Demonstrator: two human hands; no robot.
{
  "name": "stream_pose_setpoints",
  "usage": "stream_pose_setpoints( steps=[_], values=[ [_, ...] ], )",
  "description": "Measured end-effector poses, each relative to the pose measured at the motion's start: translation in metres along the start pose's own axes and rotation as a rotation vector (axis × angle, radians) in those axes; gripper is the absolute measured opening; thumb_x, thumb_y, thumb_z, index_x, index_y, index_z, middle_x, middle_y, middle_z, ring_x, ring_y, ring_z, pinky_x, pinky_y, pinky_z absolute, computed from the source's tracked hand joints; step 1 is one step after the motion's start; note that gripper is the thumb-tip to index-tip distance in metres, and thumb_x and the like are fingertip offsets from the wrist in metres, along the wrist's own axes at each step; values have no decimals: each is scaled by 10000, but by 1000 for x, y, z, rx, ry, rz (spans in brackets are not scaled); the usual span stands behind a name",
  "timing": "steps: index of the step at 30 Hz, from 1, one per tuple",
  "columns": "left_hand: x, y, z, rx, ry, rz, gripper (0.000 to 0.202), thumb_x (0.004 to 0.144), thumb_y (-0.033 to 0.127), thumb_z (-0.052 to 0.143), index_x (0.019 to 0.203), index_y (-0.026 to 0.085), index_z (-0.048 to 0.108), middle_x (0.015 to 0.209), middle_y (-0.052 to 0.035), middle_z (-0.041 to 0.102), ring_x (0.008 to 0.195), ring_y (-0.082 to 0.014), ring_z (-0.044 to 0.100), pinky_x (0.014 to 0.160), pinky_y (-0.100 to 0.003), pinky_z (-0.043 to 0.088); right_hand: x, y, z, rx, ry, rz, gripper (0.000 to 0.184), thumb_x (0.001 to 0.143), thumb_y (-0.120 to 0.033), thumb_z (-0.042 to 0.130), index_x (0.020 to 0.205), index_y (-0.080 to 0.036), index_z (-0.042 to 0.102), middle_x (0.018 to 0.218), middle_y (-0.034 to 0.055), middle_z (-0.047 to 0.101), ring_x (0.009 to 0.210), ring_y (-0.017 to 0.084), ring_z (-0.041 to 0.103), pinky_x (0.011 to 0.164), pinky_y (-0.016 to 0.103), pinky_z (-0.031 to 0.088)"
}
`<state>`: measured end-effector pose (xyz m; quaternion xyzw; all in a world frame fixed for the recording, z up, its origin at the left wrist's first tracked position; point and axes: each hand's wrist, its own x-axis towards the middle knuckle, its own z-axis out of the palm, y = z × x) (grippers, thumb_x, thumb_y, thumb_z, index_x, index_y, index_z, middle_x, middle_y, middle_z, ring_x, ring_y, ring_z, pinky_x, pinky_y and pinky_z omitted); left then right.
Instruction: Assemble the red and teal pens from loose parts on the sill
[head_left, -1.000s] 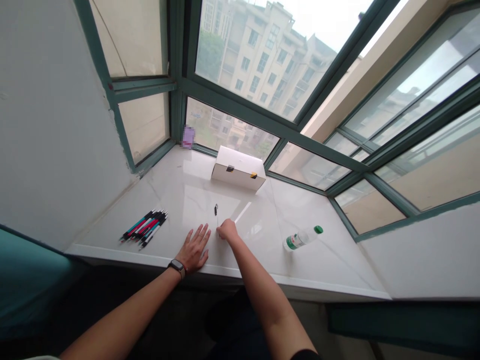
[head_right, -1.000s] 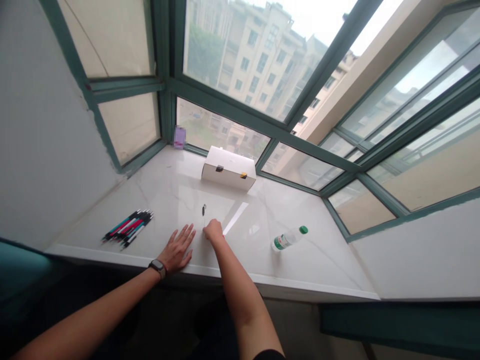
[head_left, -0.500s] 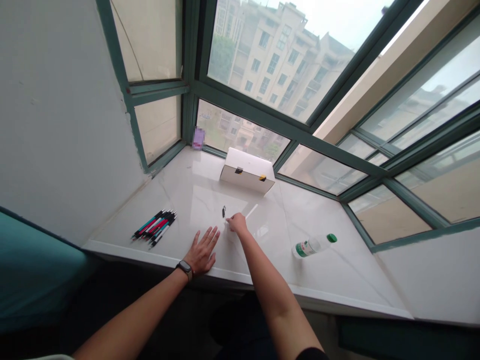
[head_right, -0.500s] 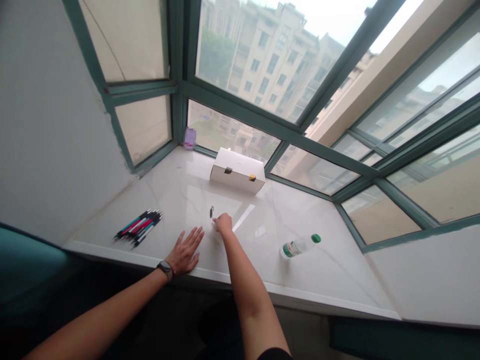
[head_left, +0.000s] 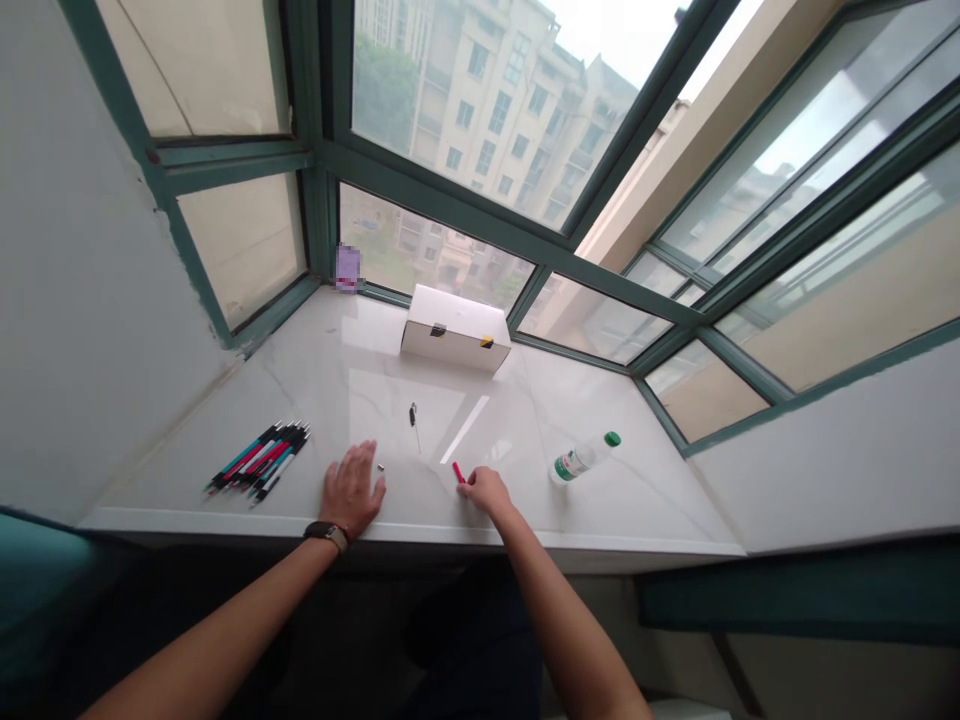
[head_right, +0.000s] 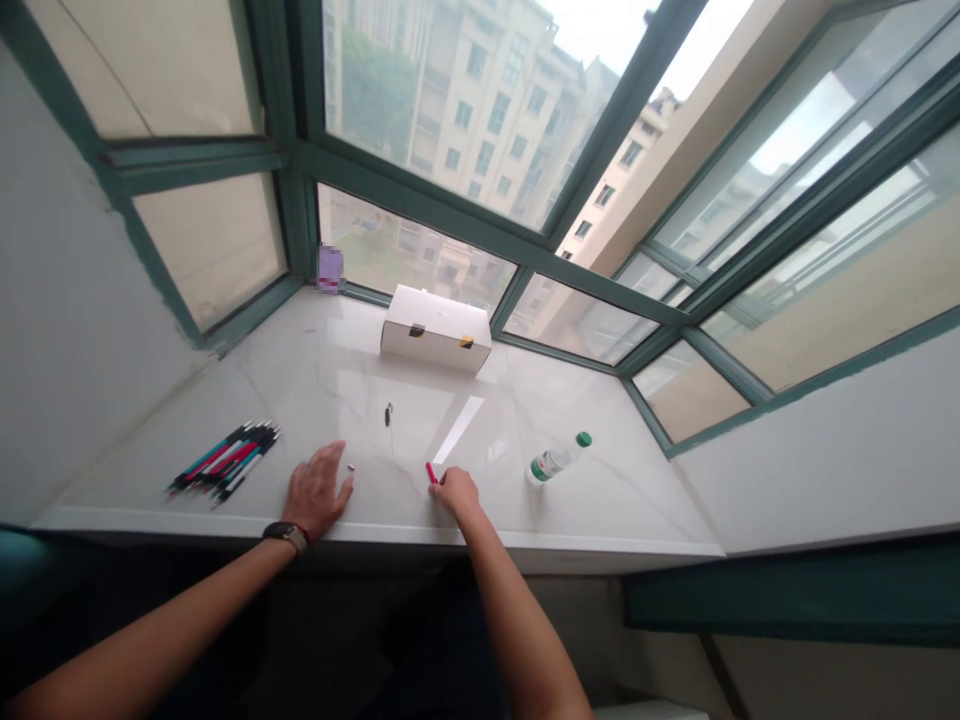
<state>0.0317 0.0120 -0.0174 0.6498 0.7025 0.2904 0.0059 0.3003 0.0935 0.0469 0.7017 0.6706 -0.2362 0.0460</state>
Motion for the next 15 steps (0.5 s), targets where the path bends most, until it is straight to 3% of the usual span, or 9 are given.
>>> stream_pose_setpoints(
  steps=[2,7,15],
  values=[
    [0,-14,-4,31,33,-117,647,908,376,392,1509,151,312,1487,-186,451,1405,-342,346,1124,-553,220,5,-7,3,-6,-2,-12,203,803,-390,710,843,-191,706,897,79,735,838,212,687,590,229,387],
    [1,-42,-13,60,-43,-46,539,896,404,398,1370,173,511,1423,-166,525,1388,-335,373,1119,-533,245,35,-40,2,19,45,-75,235,844,-401,673,855,-169,711,894,95,735,829,198,684,593,219,392],
    [4,-37,-15,118,-62,-42,475,894,395,419,1286,178,578,1441,-151,514,1384,-333,377,1117,-535,247,88,-98,4,76,-11,-108,242,792,-391,722,769,-150,716,780,98,732,669,166,660,554,209,397]
  ],
)
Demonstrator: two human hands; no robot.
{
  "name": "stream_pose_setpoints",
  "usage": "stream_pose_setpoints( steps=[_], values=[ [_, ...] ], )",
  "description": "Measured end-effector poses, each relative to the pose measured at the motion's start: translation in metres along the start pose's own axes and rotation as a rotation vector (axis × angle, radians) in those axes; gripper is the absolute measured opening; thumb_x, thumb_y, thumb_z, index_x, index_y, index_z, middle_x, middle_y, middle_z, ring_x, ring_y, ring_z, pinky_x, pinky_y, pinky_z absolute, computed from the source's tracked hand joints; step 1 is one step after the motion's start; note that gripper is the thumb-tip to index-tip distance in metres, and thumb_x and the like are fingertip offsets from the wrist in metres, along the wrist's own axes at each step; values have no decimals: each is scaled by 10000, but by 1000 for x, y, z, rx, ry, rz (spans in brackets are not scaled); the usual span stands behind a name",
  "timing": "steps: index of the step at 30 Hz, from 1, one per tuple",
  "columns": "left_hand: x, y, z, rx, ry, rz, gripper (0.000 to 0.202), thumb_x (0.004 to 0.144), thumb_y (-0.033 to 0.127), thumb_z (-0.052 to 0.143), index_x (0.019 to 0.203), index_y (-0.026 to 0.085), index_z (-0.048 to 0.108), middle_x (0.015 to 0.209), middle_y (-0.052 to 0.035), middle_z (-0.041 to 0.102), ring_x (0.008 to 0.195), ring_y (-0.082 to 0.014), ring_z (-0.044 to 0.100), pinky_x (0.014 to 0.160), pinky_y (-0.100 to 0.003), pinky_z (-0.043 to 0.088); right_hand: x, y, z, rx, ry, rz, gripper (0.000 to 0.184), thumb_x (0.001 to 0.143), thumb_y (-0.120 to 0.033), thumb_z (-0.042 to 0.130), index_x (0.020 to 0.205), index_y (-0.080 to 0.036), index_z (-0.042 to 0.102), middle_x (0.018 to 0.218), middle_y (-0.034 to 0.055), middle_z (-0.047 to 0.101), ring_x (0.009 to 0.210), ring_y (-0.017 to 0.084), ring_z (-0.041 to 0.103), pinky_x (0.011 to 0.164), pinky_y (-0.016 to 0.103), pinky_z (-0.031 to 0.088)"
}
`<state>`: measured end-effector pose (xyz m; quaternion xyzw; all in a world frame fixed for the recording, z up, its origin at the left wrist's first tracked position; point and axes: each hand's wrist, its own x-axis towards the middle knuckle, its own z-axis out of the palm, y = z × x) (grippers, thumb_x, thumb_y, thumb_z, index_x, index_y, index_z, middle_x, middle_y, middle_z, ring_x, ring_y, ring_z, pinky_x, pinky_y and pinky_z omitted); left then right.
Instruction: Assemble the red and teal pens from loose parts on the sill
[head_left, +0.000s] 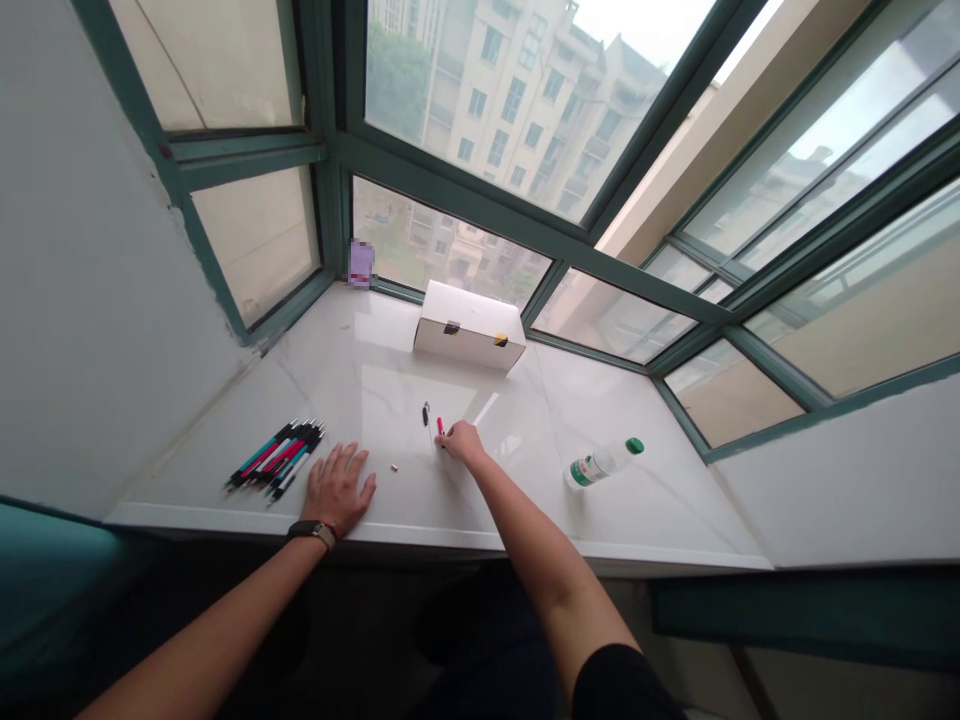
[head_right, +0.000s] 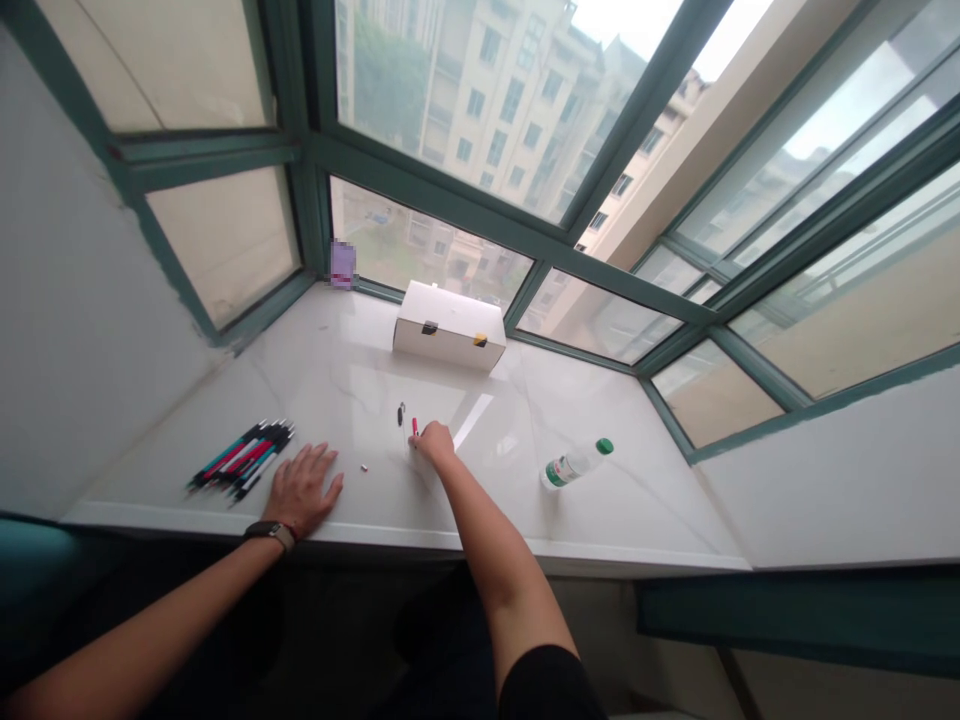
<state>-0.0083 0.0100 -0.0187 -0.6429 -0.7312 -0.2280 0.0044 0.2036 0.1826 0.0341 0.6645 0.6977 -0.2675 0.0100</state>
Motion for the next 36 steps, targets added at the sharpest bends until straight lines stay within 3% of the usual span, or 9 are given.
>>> stream_pose_setpoints(
  steps=[6,13,21,29,36],
  values=[
    [-1,0,-1,-23,13,-20,478,890,388,429,1302,193,573,1452,-140,508,1396,-335,364,1123,-537,238,16,-10,3,14,3,-20,270,809,-411,710,773,-144,727,733,102,727,616,159,647,554,212,402],
    [-1,1,-2,-9,15,-31,480,886,369,432,1319,211,563,1456,-132,507,1395,-330,366,1122,-550,231,15,-9,1,40,25,-66,294,852,-428,656,825,-152,753,754,99,738,665,162,669,606,206,416],
    [-1,1,-1,-21,13,-30,459,884,355,430,1284,198,590,1461,-137,499,1397,-332,361,1120,-551,233,11,-8,-2,106,24,-67,167,839,-270,656,893,-160,770,729,64,742,629,128,669,618,175,430],
    [0,2,-2,-44,10,-48,530,880,355,427,1380,201,511,1458,-137,504,1401,-328,359,1126,-548,221,13,-9,0,154,-4,-38,218,839,-348,665,863,-157,766,694,58,730,554,121,644,579,181,434],
    [0,2,-2,-61,-1,-60,536,884,357,422,1388,193,504,1467,-137,493,1409,-331,344,1135,-547,200,5,-6,-3,122,67,-34,321,889,-423,588,807,-151,739,662,69,704,699,160,654,608,199,406]
  ],
)
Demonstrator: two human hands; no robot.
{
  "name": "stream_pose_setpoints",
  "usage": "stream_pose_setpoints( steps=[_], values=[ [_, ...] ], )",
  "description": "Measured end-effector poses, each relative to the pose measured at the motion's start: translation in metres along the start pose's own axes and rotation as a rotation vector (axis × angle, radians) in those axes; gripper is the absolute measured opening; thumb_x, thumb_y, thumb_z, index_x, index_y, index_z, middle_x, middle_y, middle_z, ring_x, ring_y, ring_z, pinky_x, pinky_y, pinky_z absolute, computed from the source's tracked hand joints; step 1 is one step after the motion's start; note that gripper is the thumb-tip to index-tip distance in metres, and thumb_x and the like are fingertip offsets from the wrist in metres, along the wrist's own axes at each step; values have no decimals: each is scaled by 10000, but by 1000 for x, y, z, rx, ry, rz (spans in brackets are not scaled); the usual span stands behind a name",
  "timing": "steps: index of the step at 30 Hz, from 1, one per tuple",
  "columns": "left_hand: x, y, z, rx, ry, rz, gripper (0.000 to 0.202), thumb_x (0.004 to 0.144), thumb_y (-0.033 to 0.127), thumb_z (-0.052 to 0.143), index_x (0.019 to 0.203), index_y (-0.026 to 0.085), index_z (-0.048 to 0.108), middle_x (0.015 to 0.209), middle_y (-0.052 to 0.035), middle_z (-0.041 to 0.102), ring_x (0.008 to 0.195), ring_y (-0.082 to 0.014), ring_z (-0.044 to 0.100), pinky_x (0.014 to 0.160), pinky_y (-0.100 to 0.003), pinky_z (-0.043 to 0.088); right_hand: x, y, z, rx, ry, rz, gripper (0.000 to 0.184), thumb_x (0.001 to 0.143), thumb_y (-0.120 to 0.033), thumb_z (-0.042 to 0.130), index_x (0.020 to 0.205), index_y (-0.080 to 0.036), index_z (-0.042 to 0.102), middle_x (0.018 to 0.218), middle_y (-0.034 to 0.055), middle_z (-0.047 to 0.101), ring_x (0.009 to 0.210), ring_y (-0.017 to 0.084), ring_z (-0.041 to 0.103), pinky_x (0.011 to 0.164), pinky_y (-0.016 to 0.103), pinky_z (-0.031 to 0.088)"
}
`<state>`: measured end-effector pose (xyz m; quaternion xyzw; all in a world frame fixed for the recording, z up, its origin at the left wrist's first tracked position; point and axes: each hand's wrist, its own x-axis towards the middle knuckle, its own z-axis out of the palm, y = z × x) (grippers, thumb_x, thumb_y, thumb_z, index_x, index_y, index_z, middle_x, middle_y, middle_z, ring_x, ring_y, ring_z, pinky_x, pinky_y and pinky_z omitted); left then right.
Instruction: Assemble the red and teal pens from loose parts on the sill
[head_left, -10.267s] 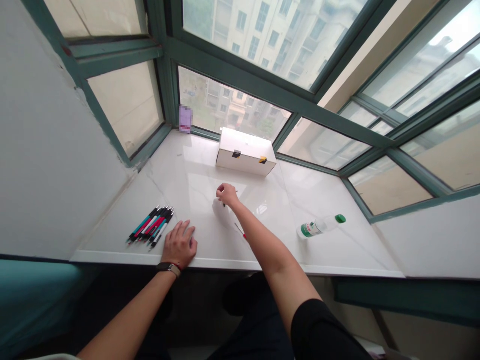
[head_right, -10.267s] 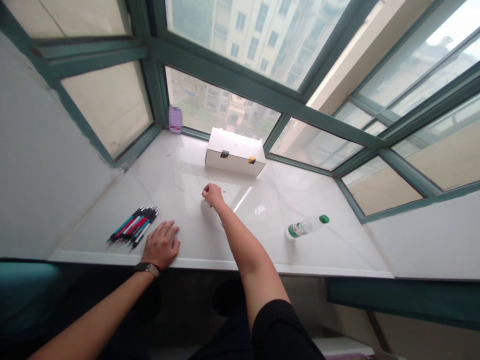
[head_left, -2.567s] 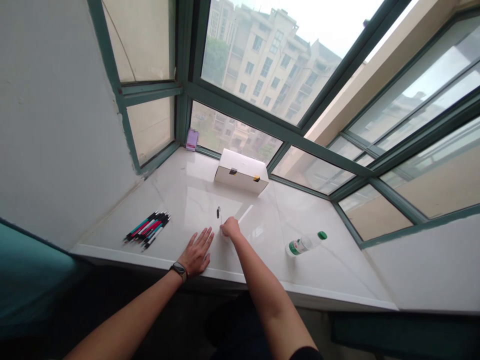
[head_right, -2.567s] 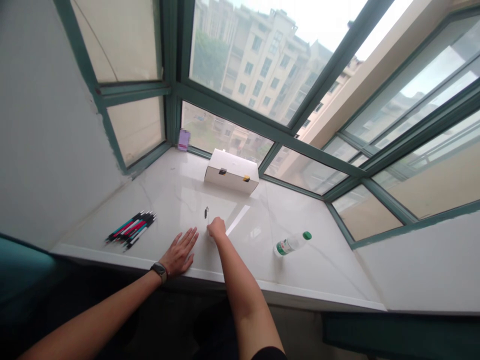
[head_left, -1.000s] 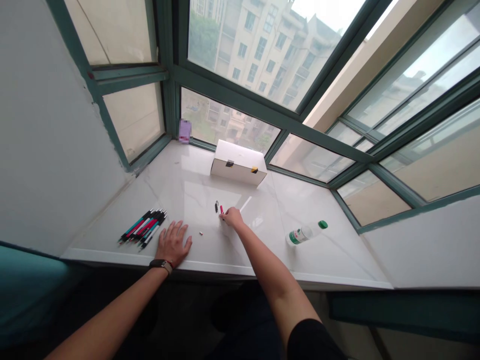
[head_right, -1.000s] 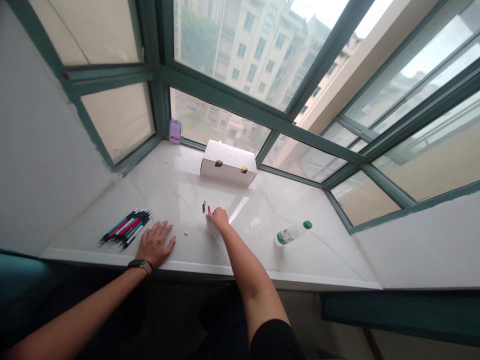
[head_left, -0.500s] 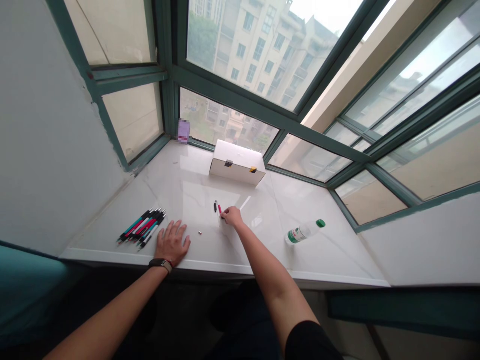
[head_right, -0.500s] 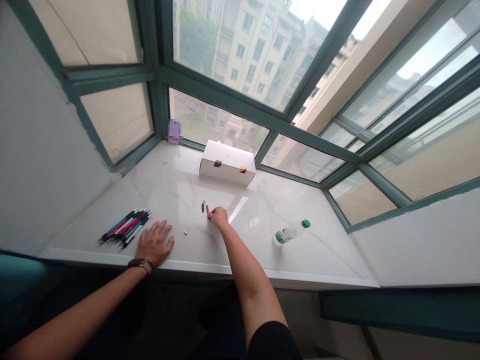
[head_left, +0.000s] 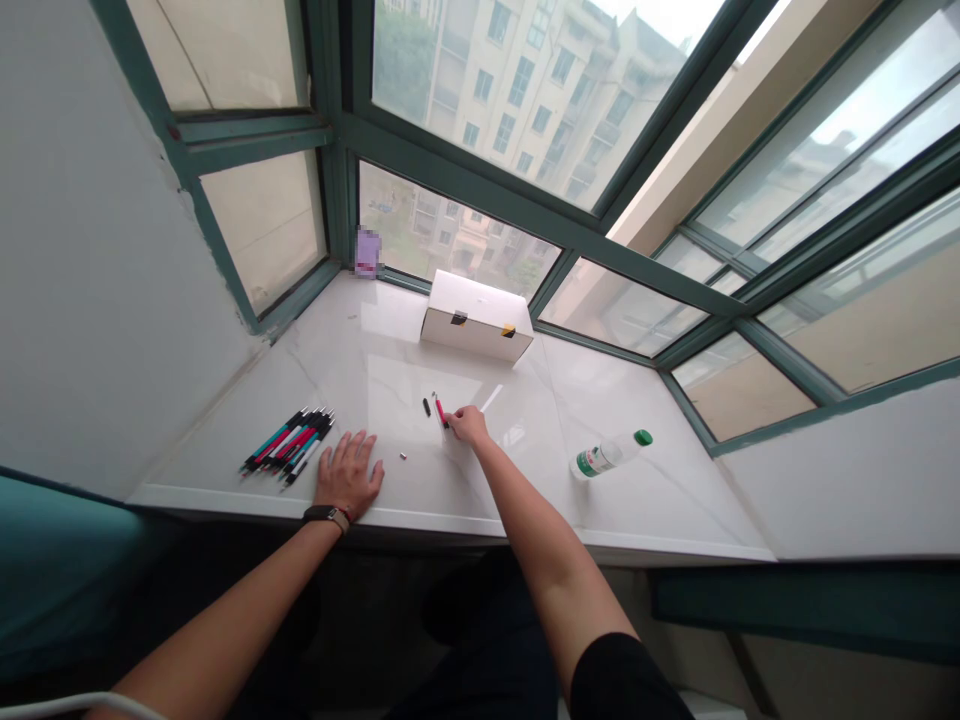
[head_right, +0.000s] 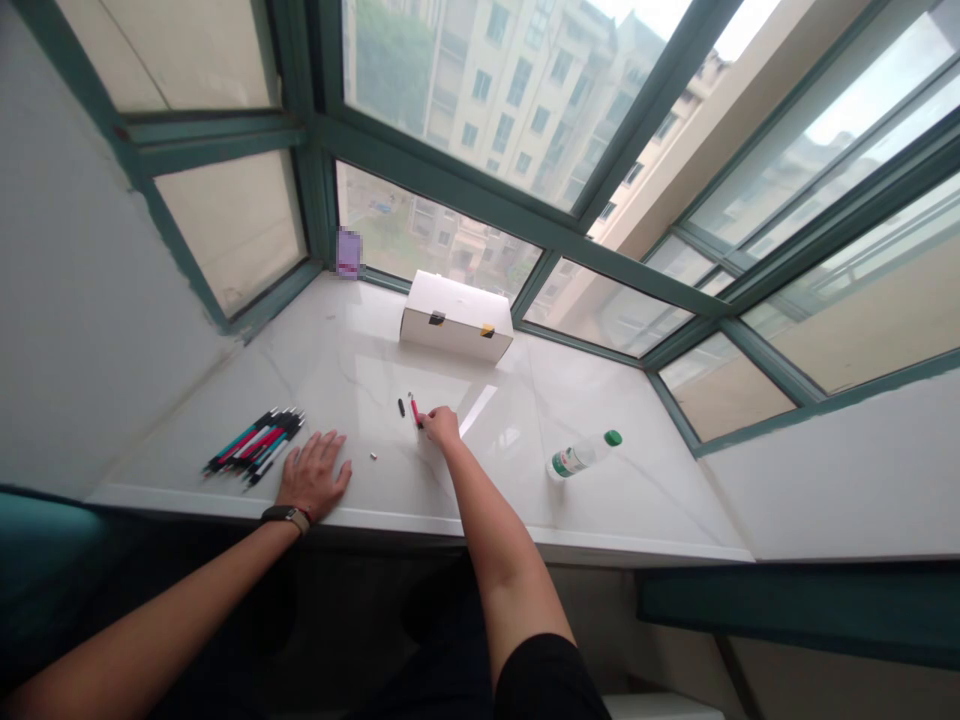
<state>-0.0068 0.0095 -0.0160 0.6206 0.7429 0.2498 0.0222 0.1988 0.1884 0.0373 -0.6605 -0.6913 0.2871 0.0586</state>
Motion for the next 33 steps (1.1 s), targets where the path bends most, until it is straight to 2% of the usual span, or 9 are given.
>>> stream_pose_setpoints(
  steps=[4,9,15,19,23,27,30,33],
  values=[
    [0,0,-1,6,-6,3,511,888,356,417,1353,182,537,1470,-145,486,1407,-332,343,1133,-546,201,-15,-4,3,-31,111,-35,333,949,-412,500,901,-156,708,893,95,727,851,173,646,677,213,406],
    [-1,0,0,9,-3,7,485,885,347,428,1324,189,563,1467,-143,489,1403,-331,346,1130,-549,206,-27,-24,18,-89,121,-143,204,910,-370,586,939,-195,688,946,73,722,879,185,644,708,230,417],
    [-1,1,-2,16,-4,3,457,876,330,442,1289,204,590,1462,-131,499,1399,-327,356,1128,-543,219,0,-60,38,-150,82,3,304,881,-446,610,964,-165,693,1015,136,719,888,234,673,700,262,463],
    [0,2,-5,35,-19,-5,452,869,323,450,1278,203,600,1469,-129,492,1401,-325,354,1129,-536,221,12,-71,51,-166,74,31,253,848,-360,641,984,-156,703,1023,152,721,891,246,688,710,279,486],
    [1,2,-6,41,-27,-3,455,871,326,447,1280,198,599,1475,-131,486,1401,-328,354,1128,-535,221,13,-60,47,-84,92,15,199,841,-327,626,929,-182,730,969,121,739,881,227,691,698,253,473],
    [1,2,-5,12,-30,-6,466,863,322,455,1289,197,597,1477,-131,484,1405,-333,348,1131,-535,214,19,-31,21,-30,117,64,235,857,-366,602,893,-181,742,926,111,745,878,209,686,666,224,454],
    [1,2,-5,14,-25,-7,473,865,322,450,1295,185,593,1479,-137,481,1404,-336,348,1129,-542,214,30,-15,5,-28,79,109,217,813,-357,654,843,-162,743,870,112,744,770,188,684,594,211,438],
    [1,1,-4,33,-22,0,471,871,320,441,1293,178,593,1476,-139,484,1399,-333,355,1127,-542,218,40,-10,1,-17,33,124,201,767,-346,707,829,-157,740,809,93,739,638,156,658,549,205,422]
  ],
)
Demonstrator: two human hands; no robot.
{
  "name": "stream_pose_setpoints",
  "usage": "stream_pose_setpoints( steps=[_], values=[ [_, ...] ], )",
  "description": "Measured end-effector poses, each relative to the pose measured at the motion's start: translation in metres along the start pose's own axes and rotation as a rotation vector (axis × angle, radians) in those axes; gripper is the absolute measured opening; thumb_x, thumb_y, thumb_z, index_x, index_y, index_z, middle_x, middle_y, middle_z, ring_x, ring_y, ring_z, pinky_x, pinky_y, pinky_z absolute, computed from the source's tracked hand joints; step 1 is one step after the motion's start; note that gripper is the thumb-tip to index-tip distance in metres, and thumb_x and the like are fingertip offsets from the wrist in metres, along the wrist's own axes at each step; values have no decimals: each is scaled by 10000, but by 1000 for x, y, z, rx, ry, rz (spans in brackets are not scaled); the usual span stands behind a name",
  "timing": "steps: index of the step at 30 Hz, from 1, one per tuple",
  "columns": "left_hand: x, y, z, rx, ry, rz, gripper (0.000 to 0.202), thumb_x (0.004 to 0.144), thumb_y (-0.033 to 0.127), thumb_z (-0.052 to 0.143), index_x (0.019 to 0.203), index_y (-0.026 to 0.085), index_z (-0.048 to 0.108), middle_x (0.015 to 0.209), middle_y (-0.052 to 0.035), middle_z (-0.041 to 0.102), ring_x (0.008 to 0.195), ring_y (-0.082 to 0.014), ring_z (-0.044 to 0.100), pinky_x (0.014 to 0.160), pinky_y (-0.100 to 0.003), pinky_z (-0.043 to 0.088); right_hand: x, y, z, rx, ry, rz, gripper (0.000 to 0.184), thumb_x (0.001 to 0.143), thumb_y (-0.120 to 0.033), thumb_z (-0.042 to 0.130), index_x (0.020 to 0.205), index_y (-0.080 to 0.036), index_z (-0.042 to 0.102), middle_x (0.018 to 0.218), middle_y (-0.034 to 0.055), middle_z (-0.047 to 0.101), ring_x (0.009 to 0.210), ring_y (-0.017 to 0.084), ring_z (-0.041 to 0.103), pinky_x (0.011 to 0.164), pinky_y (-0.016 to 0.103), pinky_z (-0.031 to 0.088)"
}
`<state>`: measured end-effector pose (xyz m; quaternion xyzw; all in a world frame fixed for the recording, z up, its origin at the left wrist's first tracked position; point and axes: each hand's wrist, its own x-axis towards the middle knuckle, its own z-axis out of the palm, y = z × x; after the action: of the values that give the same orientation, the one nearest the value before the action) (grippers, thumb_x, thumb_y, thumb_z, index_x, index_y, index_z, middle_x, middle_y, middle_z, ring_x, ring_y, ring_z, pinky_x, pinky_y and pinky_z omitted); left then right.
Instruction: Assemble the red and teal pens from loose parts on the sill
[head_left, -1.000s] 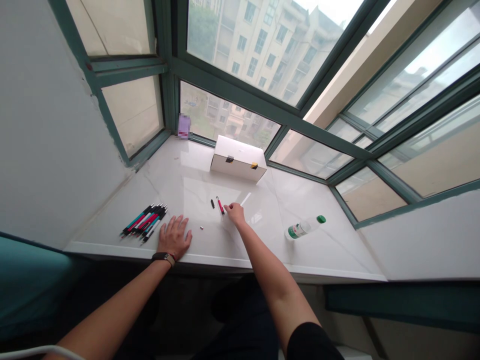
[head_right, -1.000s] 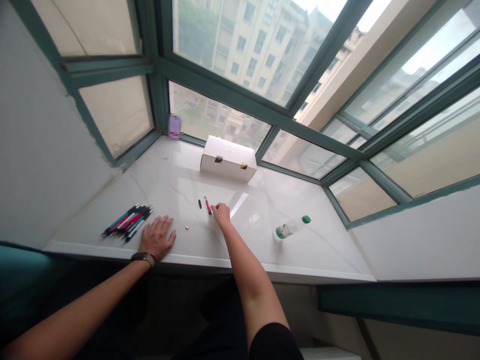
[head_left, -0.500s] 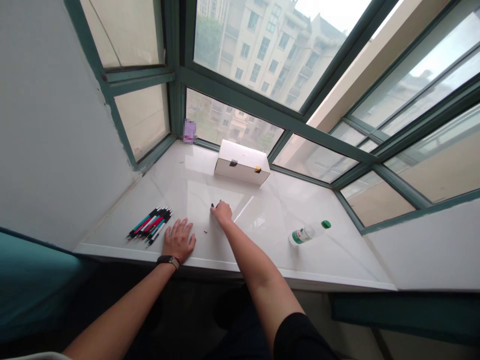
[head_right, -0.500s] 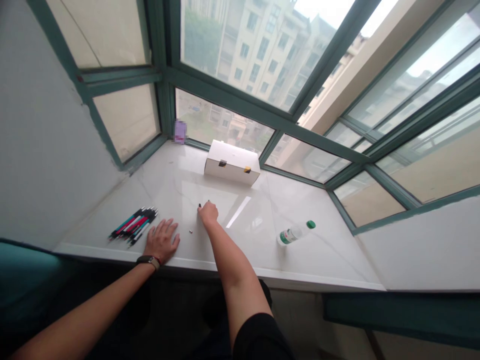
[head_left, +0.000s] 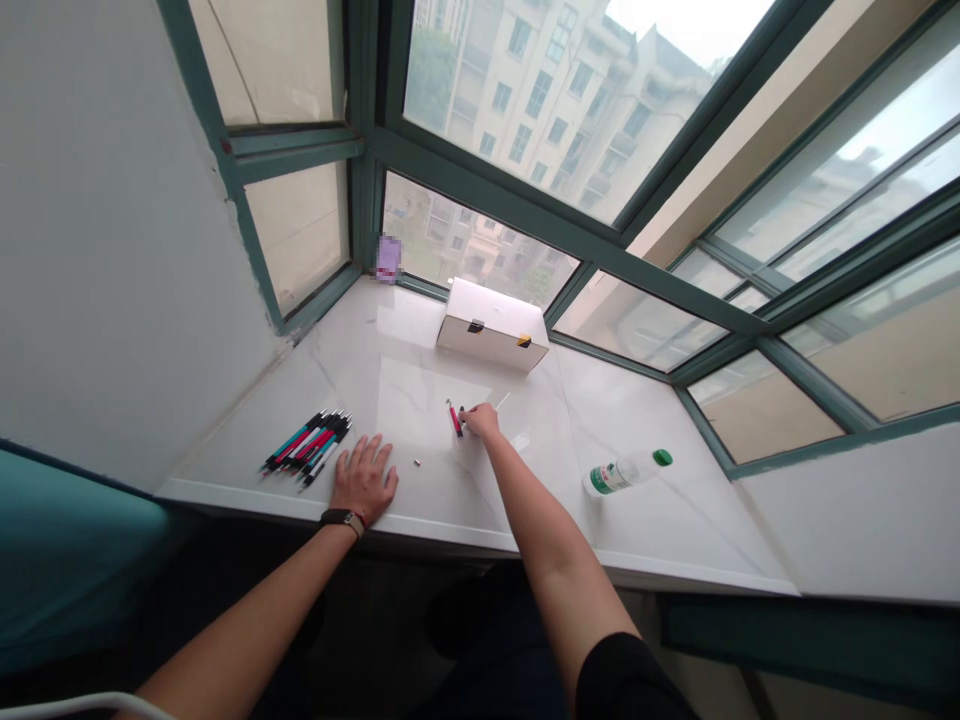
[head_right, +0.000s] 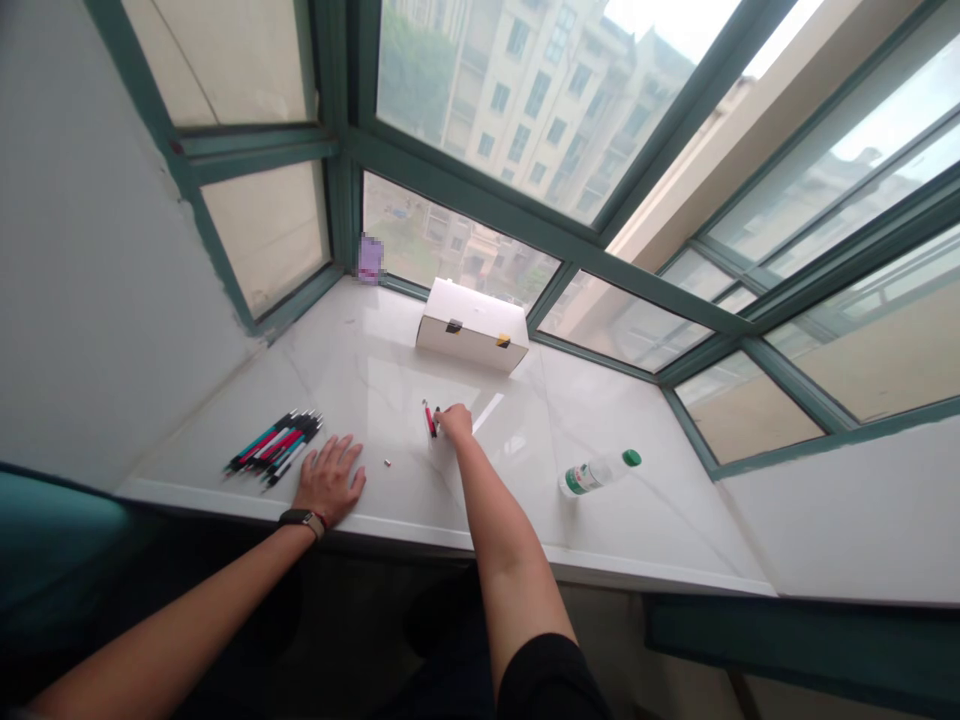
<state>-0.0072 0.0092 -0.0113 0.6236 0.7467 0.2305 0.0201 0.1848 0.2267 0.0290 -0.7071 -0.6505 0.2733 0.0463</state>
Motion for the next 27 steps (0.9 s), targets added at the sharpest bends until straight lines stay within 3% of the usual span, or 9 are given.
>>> stream_pose_setpoints(
  steps=[6,9,15,19,27],
  values=[
    [0,0,0,1,-3,-1,464,876,327,440,1289,184,595,1481,-136,479,1402,-333,351,1128,-538,214,11,-3,7,12,-65,-21,274,793,-421,689,732,-156,717,670,69,701,508,137,596,532,216,410],
    [0,-1,0,1,-6,-7,459,878,331,439,1286,191,595,1477,-132,484,1406,-330,344,1129,-530,213,11,1,8,13,-31,-41,343,869,-440,590,738,-151,720,681,91,701,604,171,632,583,229,422],
    [0,-1,0,29,-10,2,449,892,342,418,1276,190,595,1473,-129,487,1403,-325,345,1126,-529,215,4,13,11,53,70,-113,324,932,-352,473,949,-181,747,888,84,741,860,185,658,729,219,437],
    [0,0,-1,24,-5,-1,444,889,342,423,1273,200,597,1473,-129,487,1401,-322,350,1128,-526,215,0,21,12,95,62,-156,269,894,-335,548,1035,-229,750,937,45,749,876,170,659,766,212,444],
    [1,0,-2,54,-13,9,447,890,345,419,1270,190,597,1474,-130,485,1390,-326,360,1116,-532,235,-4,18,12,126,28,-182,240,861,-316,592,991,-220,769,943,39,755,869,167,663,723,200,446]
  ],
)
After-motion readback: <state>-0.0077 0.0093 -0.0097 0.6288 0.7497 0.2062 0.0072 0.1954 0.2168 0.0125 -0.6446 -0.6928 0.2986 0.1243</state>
